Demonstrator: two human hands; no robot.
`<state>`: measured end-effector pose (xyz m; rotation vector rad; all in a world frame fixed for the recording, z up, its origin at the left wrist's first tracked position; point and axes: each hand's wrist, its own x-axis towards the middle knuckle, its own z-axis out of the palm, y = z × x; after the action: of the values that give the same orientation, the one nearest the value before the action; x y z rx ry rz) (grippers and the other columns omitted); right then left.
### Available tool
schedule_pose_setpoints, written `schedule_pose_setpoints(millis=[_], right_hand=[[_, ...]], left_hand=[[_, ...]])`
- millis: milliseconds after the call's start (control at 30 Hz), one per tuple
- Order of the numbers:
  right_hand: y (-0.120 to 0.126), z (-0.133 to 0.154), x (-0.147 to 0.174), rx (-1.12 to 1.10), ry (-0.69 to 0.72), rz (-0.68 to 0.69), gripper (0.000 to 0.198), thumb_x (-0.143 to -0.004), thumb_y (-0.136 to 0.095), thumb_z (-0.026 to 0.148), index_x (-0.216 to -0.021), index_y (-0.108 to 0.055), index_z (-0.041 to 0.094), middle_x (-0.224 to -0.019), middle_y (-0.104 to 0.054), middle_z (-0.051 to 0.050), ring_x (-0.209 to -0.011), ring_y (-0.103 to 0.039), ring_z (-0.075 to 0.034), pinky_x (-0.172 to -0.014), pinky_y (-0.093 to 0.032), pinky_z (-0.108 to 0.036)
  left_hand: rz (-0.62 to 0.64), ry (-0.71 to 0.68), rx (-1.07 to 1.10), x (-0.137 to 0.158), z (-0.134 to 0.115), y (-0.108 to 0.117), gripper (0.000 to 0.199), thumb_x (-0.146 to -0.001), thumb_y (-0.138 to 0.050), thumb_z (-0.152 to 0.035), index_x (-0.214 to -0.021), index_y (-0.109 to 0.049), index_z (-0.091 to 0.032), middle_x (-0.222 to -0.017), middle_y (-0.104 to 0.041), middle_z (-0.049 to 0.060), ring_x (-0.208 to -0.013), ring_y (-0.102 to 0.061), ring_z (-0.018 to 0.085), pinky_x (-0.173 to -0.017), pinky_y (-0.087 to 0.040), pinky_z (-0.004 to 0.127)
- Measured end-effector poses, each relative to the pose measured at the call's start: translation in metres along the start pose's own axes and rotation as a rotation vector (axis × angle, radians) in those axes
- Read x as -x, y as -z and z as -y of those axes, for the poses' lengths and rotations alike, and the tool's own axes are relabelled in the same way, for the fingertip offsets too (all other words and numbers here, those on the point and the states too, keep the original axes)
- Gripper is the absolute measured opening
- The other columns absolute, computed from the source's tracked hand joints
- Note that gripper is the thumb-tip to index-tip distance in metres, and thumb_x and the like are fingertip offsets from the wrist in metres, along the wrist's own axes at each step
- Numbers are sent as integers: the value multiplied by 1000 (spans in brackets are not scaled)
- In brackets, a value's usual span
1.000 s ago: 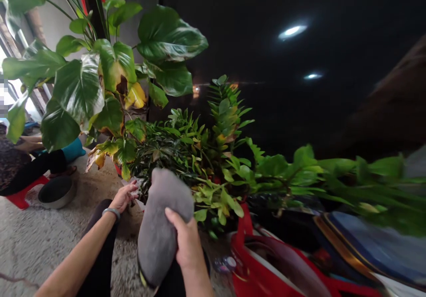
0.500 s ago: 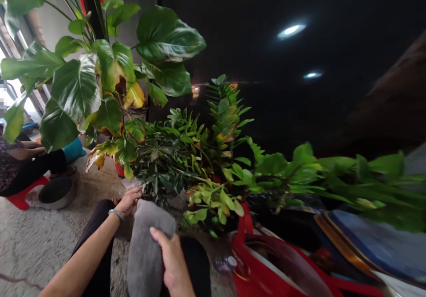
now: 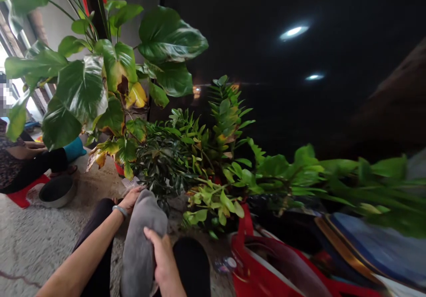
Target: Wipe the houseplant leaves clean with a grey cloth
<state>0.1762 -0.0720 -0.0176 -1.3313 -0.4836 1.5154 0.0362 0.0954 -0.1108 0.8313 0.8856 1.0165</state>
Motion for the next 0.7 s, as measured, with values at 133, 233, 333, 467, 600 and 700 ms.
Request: schedule_pose_setpoints(millis=[133,233,333,467,600,700], right_hand=[[18,38,27,-39,118,-85,43,-45,-91,44,-80,-77,23,-81,-80,-8,-84,-76,-36,-77,-61,-48],[12,99,13,-200,353,-194,48,-44,-88,36,-87,-75,19,-86,-80,-6,-86,-75,-32,-79,-61,-43],[-3,124,-19,-356,415,-256,43,-42,-84,30,-83,-73,20,-80,-79,-2,-82,-74,-27,-79,-61,-39],[-7,70,-38,-287,141,-109,29,-49,-83,34,-72,-72,21,-64,-74,-6,-75,-75,-33,-72,-62,-43],[14,6,-9,-82,10,-70,29,-47,-89,44,-64,-73,26,-70,-78,-9,-78,-75,-37,-70,-62,-46],[24,24,10,-48,105,-116,36,-45,-91,43,-73,-77,25,-76,-80,-8,-77,-76,-35,-72,-62,-46]], left_hand=[[-13,12,91,2,0,-2,31,-56,-86,-30,-77,-69,-15,-65,-66,-1,-57,-56,12,-61,-46,25],[-15,12,73,5,-1,-4,34,-57,-86,-36,-76,-66,-16,-72,-68,1,-55,-54,11,-61,-48,27],[-48,34,-30,9,-5,1,31,-60,-85,-36,-74,-66,-16,-74,-69,1,-54,-53,10,-58,-48,26],[-79,44,-160,15,-18,24,26,-65,-83,-36,-71,-68,-16,-66,-66,1,-54,-54,11,-55,-46,25],[-103,21,-259,21,-33,48,32,-65,-85,-43,-76,-72,-15,-68,-67,2,-58,-57,12,-58,-48,25],[-108,6,-239,22,-35,53,40,-61,-87,-48,-77,-73,-14,-76,-71,5,-62,-60,13,-59,-49,25]])
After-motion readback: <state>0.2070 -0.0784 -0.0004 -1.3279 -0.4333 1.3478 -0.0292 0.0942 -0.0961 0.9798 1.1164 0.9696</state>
